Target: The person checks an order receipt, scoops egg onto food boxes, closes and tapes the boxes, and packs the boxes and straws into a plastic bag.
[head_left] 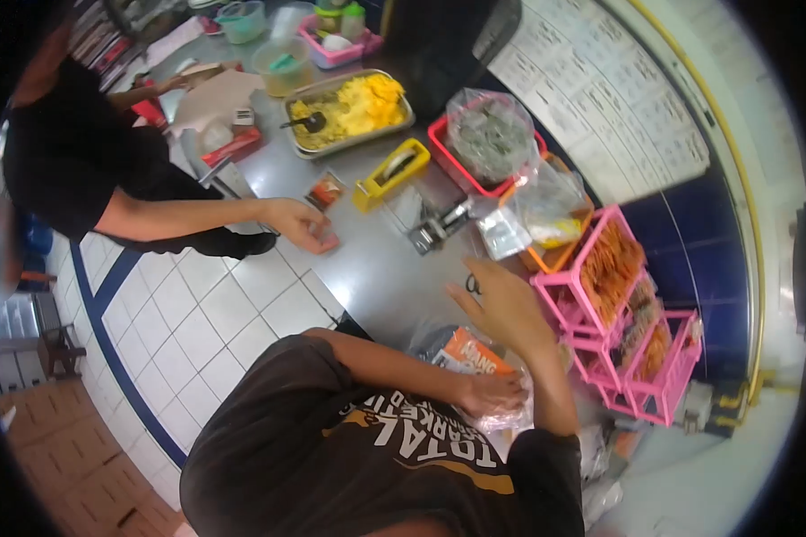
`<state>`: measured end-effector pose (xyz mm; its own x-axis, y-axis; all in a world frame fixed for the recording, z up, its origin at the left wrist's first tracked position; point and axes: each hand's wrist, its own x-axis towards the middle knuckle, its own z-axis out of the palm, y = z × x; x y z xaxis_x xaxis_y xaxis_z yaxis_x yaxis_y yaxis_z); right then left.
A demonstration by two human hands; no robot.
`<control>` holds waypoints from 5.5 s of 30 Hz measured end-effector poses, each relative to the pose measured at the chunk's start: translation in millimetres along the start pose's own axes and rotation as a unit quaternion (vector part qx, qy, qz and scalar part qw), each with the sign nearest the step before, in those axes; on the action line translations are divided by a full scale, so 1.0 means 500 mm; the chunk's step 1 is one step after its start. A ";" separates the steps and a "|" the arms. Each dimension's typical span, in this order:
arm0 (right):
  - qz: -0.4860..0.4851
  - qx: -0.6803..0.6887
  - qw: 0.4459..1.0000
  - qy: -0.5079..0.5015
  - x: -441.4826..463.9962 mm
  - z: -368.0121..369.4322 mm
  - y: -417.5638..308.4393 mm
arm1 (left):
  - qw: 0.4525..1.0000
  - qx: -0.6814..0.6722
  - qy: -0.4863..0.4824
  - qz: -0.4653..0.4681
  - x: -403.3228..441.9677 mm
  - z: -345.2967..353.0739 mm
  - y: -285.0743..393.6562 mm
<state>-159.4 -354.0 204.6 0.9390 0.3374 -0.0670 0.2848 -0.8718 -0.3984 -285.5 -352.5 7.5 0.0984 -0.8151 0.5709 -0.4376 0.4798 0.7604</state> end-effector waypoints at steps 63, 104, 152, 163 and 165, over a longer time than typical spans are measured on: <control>0.216 0.345 0.910 0.073 0.028 0.099 -0.157 | 0.837 -0.243 0.330 -0.364 -0.324 -0.602 0.230; 0.502 -0.153 0.846 0.096 0.249 0.032 0.674 | 0.783 0.491 0.050 -0.377 0.369 -0.812 -0.394; 0.343 0.422 0.709 0.449 0.239 -0.051 0.608 | 0.891 -0.219 0.223 -0.328 0.401 -0.711 -0.356; 0.286 0.622 0.449 0.575 0.228 -0.126 0.707 | 0.928 -0.047 0.190 -0.316 0.354 -0.653 -0.362; 0.243 0.533 0.507 0.632 0.209 -0.189 0.689 | 0.886 -0.143 0.182 -0.402 0.331 -0.635 -0.385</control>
<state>55.2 -652.9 146.8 0.4129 -0.9105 -0.0231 0.3271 0.1720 -0.9292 98.9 -476.4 54.0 0.5803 -0.7969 -0.1681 0.1435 -0.1031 0.9843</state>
